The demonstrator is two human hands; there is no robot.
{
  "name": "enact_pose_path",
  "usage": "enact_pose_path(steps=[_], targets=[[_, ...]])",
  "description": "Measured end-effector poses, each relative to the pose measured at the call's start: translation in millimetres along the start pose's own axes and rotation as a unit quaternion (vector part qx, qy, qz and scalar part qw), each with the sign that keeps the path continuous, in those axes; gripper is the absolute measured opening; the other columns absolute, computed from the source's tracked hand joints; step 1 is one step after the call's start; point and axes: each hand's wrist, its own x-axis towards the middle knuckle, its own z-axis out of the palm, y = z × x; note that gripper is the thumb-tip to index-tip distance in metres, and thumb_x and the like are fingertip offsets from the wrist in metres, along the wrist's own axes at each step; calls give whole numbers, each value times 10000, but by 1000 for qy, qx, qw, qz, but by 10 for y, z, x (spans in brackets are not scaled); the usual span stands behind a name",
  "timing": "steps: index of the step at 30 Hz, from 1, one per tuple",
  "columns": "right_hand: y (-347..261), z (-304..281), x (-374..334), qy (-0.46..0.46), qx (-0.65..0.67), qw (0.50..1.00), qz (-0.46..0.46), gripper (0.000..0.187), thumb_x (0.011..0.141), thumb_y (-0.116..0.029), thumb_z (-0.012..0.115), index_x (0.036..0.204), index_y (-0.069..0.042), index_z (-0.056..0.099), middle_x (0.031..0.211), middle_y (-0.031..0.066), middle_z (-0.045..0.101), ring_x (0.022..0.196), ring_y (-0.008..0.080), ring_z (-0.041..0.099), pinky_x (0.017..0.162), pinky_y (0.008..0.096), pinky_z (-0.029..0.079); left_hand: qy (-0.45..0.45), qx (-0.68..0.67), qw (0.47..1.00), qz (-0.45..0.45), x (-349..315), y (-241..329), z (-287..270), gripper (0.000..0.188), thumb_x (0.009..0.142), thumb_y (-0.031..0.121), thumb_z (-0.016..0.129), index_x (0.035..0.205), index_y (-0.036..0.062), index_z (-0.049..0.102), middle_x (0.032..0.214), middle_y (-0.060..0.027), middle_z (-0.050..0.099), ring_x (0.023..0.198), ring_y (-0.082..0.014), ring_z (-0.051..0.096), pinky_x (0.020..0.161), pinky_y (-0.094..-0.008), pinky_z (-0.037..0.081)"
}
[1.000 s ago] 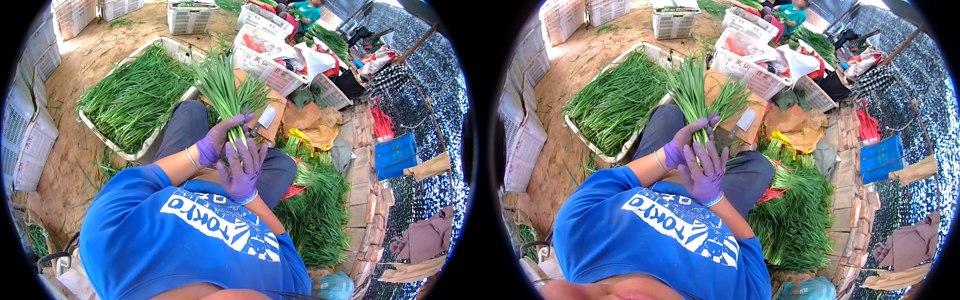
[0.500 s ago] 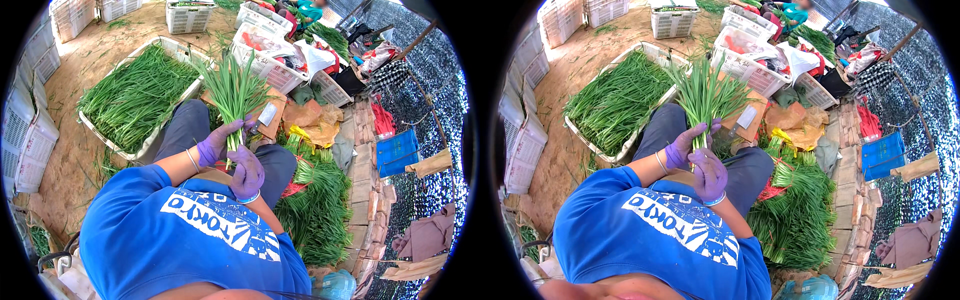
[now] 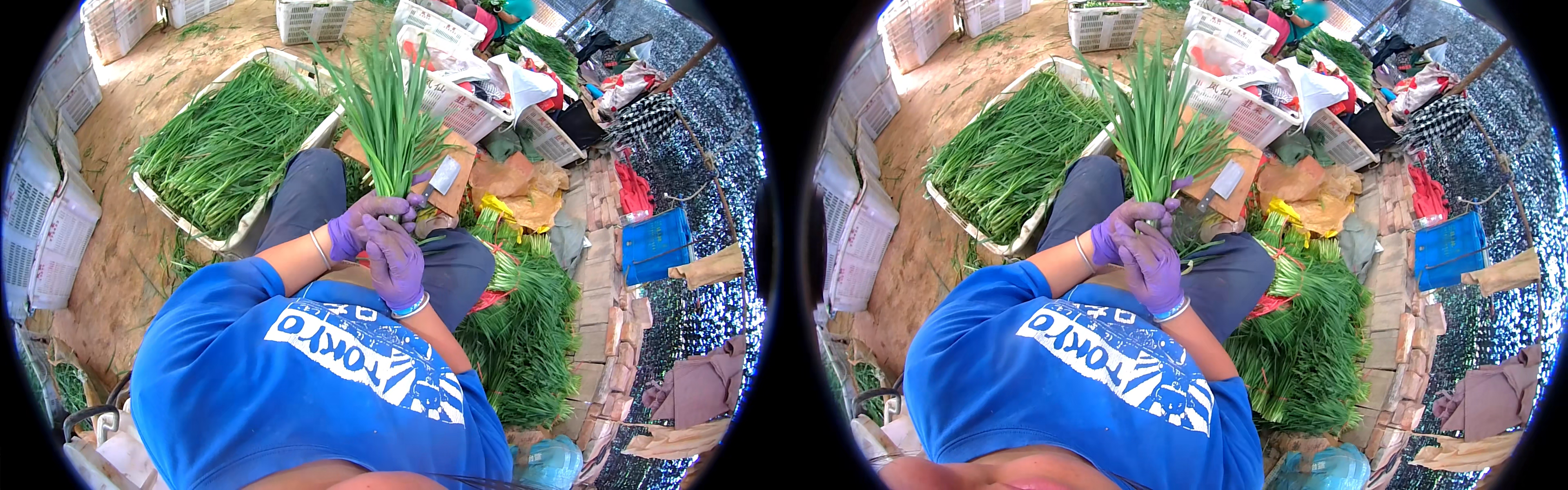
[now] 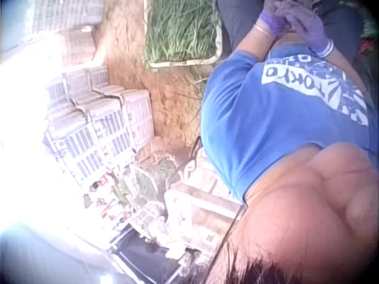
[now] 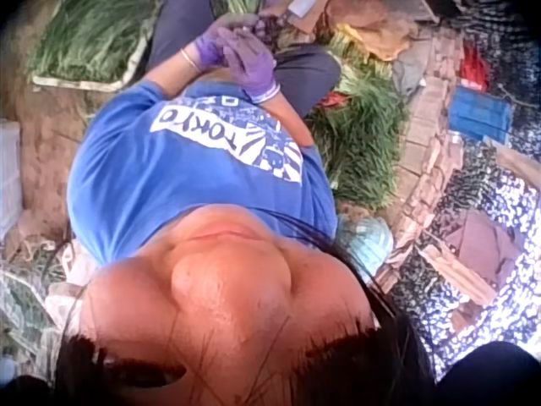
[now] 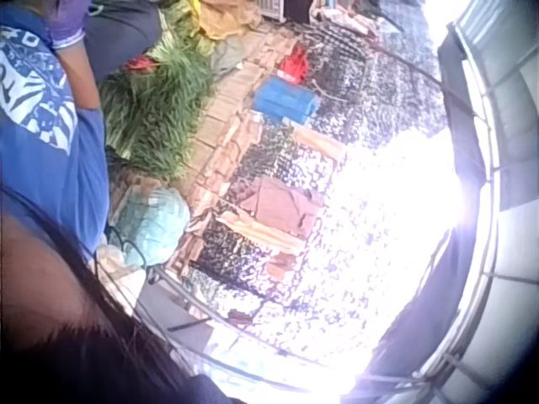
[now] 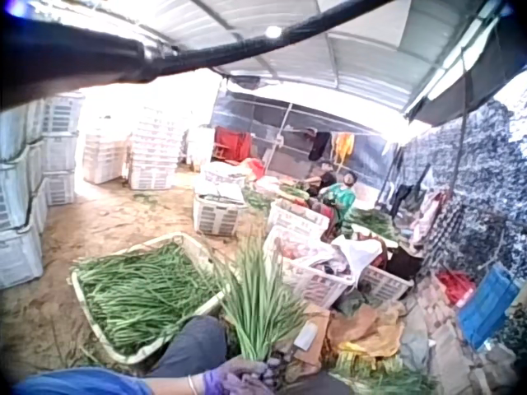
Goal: The person sorts and bundles green stalks, removing unwanted parts by hand and trimming them with a knife on a cardboard surface before placing them into a bundle.
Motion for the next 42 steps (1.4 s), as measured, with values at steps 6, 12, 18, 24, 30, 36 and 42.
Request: enact_pose_path(steps=[6, 12, 18, 24, 30, 36, 42], targets=[[13, -55, 21, -143, 39, 989, 27, 230, 762, -115, 563, 982, -50, 576, 930, 93, 604, 854, 285, 562, 828, 379, 426, 21, 164, 986, 14, -46, 150, -203, 708, 658, -41, 496, 1321, 98, 291, 950, -42, 503, 707, -86, 487, 641, -202, 414], [129, -596, 45, -110, -17, 989, 97, 185, 741, -81, 565, 919, -45, 601, 954, 98, 612, 877, 272, 569, 788, 346, 445, 94, 263, 960, 8, -301, 146, -600, 483, 593, -75, 511, 1069, 7, 500, 850, -99, 583, 616, -131, 541, 534, -237, 460], [221, -1196, 326, 74, -37, 977, 196, 208, 814, -78, 520, 991, 8, 587, 942, 110, 622, 781, 153, 596, 726, 265, 455, 138, 287, 947, -30, -519, 332, -573, 399, 590, -86, 516, 980, -4, 527, 823, -104, 593, 630, -130, 550, 527, -237, 455], [345, -1616, 766, 96, 40, 952, 289, 370, 783, -103, 584, 1123, 23, 508, 920, 99, 599, 812, 117, 563, 745, 235, 437, 140, 327, 933, -60, -566, 423, -518, 363, 597, -98, 516, 948, -10, 540, 842, -116, 592, 659, -144, 560, 539, -231, 458], [564, -1442, 925, -75, -23, 921, 382, 387, 752, -167, 626, 1071, 34, 540, 858, 93, 603, 807, 112, 548, 732, 232, 443, 146, 339, 927, -67, -550, 392, -461, 343, 605, -110, 520, 930, -4, 547, 829, -111, 590, 672, -144, 566, 528, -226, 458], [861, -1233, 689, -76, -47, 928, 363, 237, 809, -193, 542, 898, 9, 630, 704, 70, 630, 697, 139, 603, 632, 235, 452, 133, 330, 932, -64, -606, 388, -537, 331, 616, -98, 529, 932, -3, 550, 809, -93, 590, 638, -131, 556, 535, -228, 462], [1175, -1169, 508, 209, 39, 916, 339, 267, 837, -144, 444, 948, 48, 592, 836, 122, 623, 717, 180, 597, 661, 271, 474, 141, 359, 922, -40, -645, 353, -699, 329, 633, -86, 538, 948, 10, 549, 810, -71, 592, 663, -127, 565, 546, -232, 471]])
